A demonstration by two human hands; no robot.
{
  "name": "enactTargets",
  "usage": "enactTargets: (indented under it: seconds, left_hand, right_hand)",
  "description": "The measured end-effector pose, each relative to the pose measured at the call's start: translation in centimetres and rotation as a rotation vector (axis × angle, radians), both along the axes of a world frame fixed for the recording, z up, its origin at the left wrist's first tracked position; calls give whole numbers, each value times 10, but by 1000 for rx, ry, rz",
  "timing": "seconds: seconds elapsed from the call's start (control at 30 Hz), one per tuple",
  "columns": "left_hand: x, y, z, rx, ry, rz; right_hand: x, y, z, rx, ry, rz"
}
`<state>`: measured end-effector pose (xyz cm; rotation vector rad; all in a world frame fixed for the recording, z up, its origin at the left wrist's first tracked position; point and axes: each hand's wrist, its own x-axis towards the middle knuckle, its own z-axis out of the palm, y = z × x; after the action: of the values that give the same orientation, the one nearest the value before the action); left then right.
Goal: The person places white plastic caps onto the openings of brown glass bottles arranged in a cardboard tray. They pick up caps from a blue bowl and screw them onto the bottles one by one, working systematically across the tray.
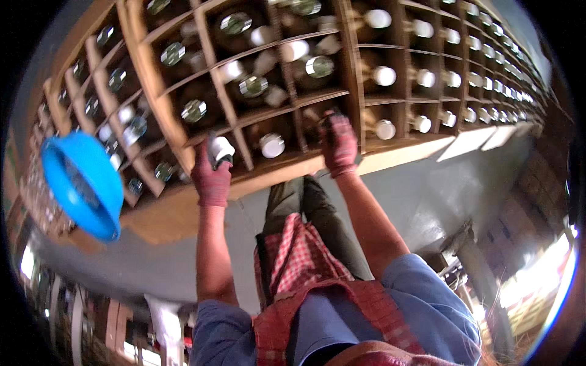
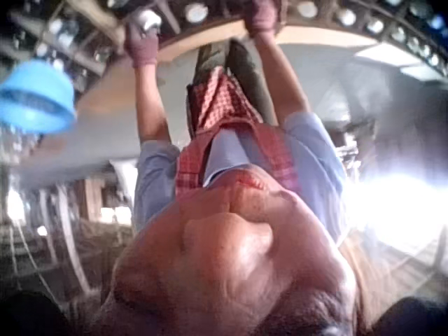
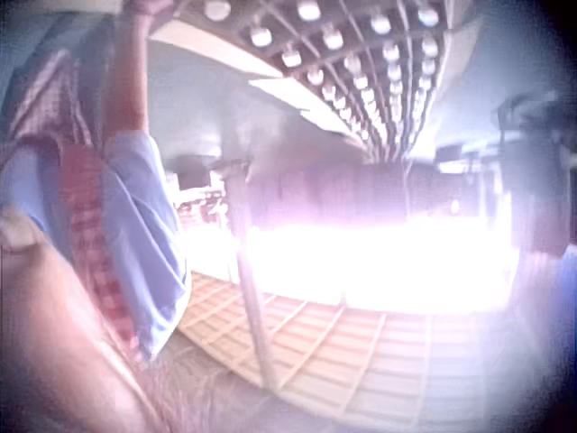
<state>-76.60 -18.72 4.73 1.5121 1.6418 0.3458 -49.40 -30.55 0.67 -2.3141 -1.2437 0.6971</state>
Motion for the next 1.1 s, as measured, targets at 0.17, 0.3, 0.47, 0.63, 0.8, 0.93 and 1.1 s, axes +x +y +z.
enactTargets:
  seconds: [0.17, 0.3, 0.47, 0.63, 0.8, 0.93, 1.1]
  left_hand:
    - [-62, -46, -13, 175, 213, -74]
    - [-46, -40, -20, 146, 333, 6]
    - [-29, -54, -6, 141, 290, -5]
    - [-16, -79, -38, 83, 425, 68]
    - [10, -31, -19, -241, 481, 91]
    - [2, -22, -56, -318, 680, 118]
    - [-5, -33, -71, -227, 819, 41]
  right_hand:
    - [-3, 41, -2, -193, -86, -337]
    - [30, 38, -31, -221, -7, -292]
    - [33, 34, -36, -221, -126, -224]
    - [26, 34, -30, -184, -54, -243]
    - [33, 25, -42, -263, -154, -234]
    - [33, 30, -40, -269, -132, -191]
    - [33, 69, 24, -471, -109, 142]
